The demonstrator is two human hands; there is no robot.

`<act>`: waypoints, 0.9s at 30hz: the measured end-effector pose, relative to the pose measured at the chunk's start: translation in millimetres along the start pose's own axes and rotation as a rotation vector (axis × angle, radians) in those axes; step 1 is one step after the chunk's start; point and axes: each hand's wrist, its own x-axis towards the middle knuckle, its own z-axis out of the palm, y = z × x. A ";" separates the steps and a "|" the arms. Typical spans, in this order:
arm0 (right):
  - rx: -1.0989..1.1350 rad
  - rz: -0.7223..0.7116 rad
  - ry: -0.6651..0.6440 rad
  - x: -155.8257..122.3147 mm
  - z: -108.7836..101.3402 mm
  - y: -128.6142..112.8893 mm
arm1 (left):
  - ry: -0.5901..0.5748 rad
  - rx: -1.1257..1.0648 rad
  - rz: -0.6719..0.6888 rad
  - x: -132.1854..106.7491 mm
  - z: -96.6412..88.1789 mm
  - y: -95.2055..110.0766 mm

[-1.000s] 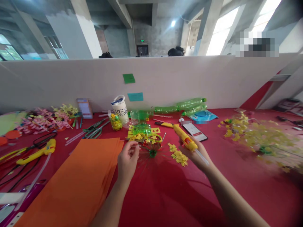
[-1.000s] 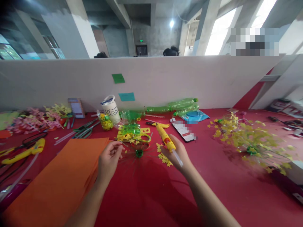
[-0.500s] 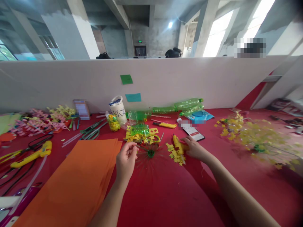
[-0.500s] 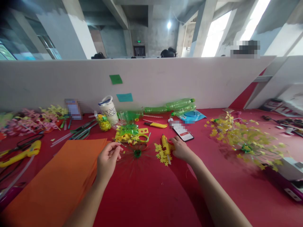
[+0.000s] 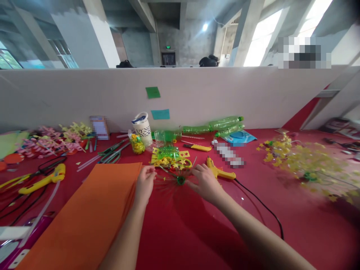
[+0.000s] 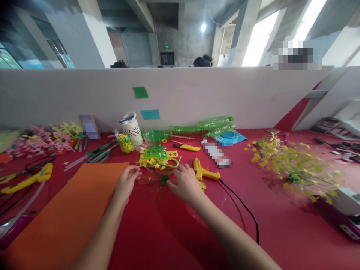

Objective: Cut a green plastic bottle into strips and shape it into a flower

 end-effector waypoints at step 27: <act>0.038 0.025 0.120 10.0 -33.3 -37.9 | -0.463 -0.681 -0.113 -51.1 48.0 24.0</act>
